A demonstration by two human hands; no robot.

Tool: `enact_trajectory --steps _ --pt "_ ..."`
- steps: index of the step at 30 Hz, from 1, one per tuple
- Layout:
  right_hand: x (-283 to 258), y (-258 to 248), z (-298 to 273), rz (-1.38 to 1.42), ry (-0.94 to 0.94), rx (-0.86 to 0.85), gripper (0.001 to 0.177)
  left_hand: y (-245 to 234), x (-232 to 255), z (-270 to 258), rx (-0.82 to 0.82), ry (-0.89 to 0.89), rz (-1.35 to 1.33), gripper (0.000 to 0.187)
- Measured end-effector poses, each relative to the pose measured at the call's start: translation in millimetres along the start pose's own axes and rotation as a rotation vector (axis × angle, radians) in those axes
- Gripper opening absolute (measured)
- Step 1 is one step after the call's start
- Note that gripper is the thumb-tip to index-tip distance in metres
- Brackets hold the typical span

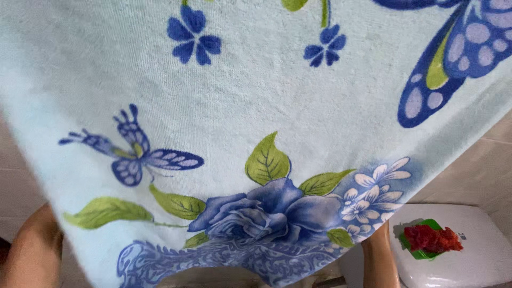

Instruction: The person rinses a series of bathroom items under a faucet, including a blue cloth, a pink loofah, and several plastic containers, before placing them onto a shelf.

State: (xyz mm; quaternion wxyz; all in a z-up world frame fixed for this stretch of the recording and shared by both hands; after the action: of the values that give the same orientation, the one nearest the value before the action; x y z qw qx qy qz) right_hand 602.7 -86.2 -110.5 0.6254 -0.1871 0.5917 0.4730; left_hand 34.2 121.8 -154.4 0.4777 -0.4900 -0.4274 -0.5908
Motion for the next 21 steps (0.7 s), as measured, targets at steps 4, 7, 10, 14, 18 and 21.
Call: enact_trajectory --steps 4,7,10,14,18,21 --pt "24 -21 -13 -0.038 0.014 0.056 0.039 15 -16 -1 -0.02 -0.039 -0.005 0.066" --pt "45 -39 -17 -0.061 0.023 0.076 0.038 24 -40 -8 -0.036 -0.064 -0.019 0.067" --pt "68 -39 -6 -0.071 0.038 0.056 0.038 29 -57 -8 -0.026 -0.072 -0.03 0.069" --pt "92 -47 -5 -0.098 0.032 0.053 0.037 28 -85 -7 -0.019 -0.074 -0.054 0.071" --pt "115 -63 -17 -0.133 0.052 0.064 0.037 11 -120 -14 0.001 -0.102 -0.06 0.073" --pt "128 -69 -12 -0.138 0.028 0.092 0.037 -13 -131 13 0.044 -0.074 -0.071 0.075"
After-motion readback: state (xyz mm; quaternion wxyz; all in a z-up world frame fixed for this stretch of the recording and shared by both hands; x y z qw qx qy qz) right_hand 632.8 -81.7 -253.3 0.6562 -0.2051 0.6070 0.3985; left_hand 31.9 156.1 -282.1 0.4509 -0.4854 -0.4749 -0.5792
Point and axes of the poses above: each hand's wrist, its own z-axis towards the middle knuckle, its own y-axis out of the palm, x = y × z, the point moved 9 cm from there along z, towards the middle knuckle, and after that the axes turned 13 degrees about y, right-handed, at the moved point
